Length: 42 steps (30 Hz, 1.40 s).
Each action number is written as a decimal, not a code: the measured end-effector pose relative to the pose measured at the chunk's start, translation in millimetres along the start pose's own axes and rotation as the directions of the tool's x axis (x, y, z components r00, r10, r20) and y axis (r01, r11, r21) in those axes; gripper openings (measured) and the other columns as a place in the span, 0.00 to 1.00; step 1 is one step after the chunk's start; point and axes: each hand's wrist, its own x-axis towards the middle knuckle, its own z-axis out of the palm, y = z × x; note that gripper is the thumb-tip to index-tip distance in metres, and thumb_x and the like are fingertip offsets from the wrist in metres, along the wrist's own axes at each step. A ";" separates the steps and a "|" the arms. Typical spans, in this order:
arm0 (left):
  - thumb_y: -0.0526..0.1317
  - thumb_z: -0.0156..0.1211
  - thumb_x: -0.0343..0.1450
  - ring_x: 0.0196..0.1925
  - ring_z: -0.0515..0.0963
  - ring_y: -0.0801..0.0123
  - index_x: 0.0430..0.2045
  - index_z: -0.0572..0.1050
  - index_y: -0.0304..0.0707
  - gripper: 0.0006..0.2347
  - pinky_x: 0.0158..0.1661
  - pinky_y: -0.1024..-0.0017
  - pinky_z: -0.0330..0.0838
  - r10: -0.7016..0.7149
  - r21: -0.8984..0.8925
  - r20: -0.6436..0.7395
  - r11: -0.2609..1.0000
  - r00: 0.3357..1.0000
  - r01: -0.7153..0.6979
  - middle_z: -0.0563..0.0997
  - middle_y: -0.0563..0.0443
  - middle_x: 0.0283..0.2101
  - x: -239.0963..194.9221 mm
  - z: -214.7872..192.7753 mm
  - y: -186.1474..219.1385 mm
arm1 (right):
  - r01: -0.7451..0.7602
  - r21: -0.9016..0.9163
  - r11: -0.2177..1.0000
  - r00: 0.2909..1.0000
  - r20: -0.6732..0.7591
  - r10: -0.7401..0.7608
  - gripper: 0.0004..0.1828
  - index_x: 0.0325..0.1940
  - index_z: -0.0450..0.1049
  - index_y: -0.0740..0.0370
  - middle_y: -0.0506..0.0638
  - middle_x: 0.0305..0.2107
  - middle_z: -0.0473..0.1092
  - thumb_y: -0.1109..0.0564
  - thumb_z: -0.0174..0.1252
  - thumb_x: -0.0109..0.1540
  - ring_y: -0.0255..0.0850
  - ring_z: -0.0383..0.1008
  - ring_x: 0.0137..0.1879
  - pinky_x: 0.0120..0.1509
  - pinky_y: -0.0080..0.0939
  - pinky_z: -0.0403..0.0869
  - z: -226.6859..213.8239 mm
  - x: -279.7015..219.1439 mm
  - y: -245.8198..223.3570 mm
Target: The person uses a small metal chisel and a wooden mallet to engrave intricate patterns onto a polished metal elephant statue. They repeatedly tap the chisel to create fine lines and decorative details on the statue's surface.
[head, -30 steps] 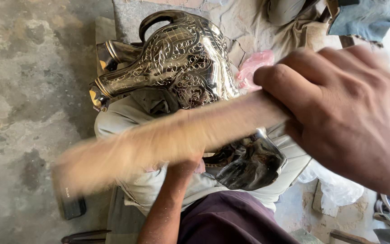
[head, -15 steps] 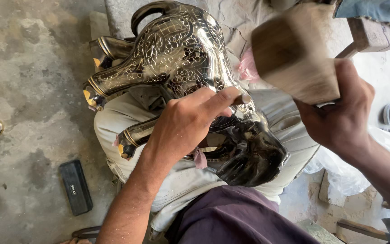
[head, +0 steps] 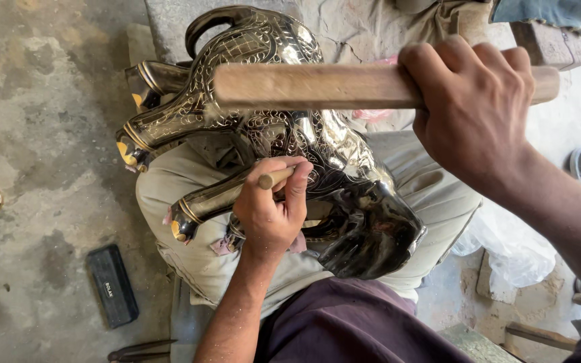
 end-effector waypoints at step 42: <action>0.42 0.58 0.78 0.22 0.77 0.73 0.55 0.69 0.49 0.12 0.20 0.74 0.75 0.222 0.035 0.744 0.929 0.631 -0.369 0.72 0.54 0.22 94.6 -14.0 8.5 | -0.315 0.852 0.419 0.926 0.179 0.333 0.07 0.45 0.75 0.63 0.54 0.36 0.76 0.60 0.68 0.69 0.42 0.80 0.39 0.43 0.42 0.79 62.6 -77.6 17.6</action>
